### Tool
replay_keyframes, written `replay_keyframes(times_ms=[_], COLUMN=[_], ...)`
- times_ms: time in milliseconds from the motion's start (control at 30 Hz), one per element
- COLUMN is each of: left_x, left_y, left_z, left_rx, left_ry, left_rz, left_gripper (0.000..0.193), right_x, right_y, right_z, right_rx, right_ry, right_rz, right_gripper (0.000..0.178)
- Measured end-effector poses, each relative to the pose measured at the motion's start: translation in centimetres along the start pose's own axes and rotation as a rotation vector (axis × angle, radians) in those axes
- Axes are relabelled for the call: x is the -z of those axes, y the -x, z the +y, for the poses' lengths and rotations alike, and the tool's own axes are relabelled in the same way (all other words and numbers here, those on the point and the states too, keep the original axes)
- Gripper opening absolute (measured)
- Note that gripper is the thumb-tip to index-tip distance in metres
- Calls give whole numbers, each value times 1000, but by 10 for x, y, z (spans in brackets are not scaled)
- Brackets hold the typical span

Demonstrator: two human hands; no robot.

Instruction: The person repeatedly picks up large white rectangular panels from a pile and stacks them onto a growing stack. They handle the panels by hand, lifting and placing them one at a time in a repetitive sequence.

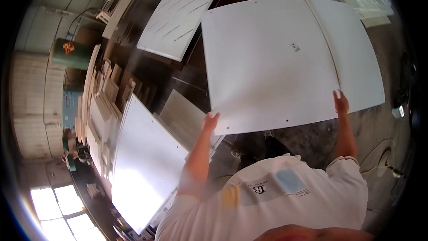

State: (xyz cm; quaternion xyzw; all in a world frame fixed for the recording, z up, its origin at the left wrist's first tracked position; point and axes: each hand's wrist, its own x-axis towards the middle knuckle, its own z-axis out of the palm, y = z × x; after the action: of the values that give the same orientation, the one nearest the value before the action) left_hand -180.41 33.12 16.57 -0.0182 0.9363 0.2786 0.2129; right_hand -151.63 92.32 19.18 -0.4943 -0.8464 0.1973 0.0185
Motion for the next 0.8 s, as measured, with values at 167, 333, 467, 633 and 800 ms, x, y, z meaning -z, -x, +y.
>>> replay_keyframes(times_ms=[167,333,467,633,800], left_x=[-37,-78,-157,-225,-397], left_y=[53,179,290,463,542], left_z=[20,-36,-128,-159,-131], left_rx=[32,168,373,1023,1344], left_ry=[5,191,338,677,1164], left_rz=[-144,-42,19,519,744], left_gripper=[47,37,34,30,31], right_x=[-42,-65,-99,-163,-193], right_y=[-2,-21,-89,-18,233], right_z=[-53,-50,-1,-171,-308], right_rx=[190,252,444,887,1471], right_ry=[339,402,666,506,304], right_rz=[-136,-233,-257,-500,-1114], right_gripper=[94,101,95,61,39])
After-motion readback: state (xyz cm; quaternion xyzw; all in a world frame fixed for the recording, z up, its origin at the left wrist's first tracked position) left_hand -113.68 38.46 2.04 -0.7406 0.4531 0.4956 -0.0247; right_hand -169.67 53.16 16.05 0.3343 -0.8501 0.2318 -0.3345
